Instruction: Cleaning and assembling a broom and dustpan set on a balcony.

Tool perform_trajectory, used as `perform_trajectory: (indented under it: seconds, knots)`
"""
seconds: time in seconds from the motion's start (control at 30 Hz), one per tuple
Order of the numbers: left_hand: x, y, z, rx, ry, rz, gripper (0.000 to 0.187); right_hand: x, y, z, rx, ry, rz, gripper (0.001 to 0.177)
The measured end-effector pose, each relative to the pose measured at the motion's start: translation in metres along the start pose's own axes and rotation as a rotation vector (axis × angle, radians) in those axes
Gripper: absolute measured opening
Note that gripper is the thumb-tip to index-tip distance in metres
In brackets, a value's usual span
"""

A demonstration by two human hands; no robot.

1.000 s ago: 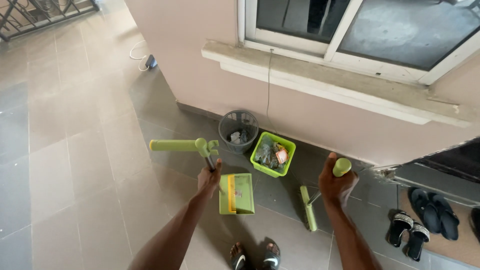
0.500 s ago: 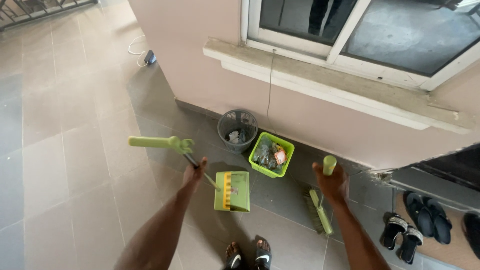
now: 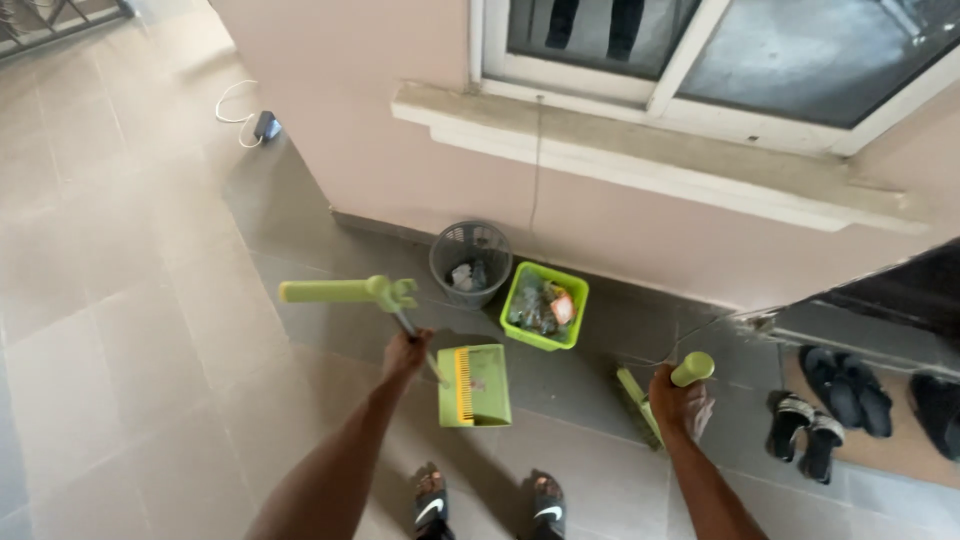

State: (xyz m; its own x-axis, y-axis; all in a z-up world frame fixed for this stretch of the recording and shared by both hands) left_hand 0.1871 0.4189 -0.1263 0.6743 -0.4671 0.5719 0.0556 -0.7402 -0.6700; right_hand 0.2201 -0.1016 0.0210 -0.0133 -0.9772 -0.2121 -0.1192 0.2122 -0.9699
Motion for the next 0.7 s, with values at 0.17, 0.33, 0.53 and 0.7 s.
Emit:
perform_trajectory:
  seconds: [0.17,0.33,0.53,0.7]
  knots:
    - [0.010,-0.004,-0.032,-0.025,0.057,-0.004,0.049,-0.088,-0.002,-0.027,0.034,0.292,0.360,0.031]
    - [0.031,-0.020,-0.057,-0.076,0.152,-0.056,0.048,-0.140,-0.020,-0.030,0.127,0.593,0.706,0.033]
    - [0.028,-0.013,-0.040,-0.043,0.160,0.014,0.051,-0.115,-0.002,-0.026,0.253,0.888,1.050,0.036]
    - [0.040,-0.019,-0.055,-0.154,0.097,0.022,0.049,-0.094,-0.057,-0.014,0.239,0.449,1.206,0.039]
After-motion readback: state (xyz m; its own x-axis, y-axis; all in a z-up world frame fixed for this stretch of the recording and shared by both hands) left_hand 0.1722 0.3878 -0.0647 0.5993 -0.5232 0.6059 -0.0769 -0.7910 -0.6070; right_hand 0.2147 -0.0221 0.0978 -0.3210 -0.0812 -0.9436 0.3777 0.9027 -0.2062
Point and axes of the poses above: each hand's wrist, its own z-axis towards the middle knuckle, its own y-axis out of the palm, x = y × z, the point moved 9 cm from there along z, towards the middle knuckle, and after that the axes turned 11 degrees about z, right-handed, at the moved point
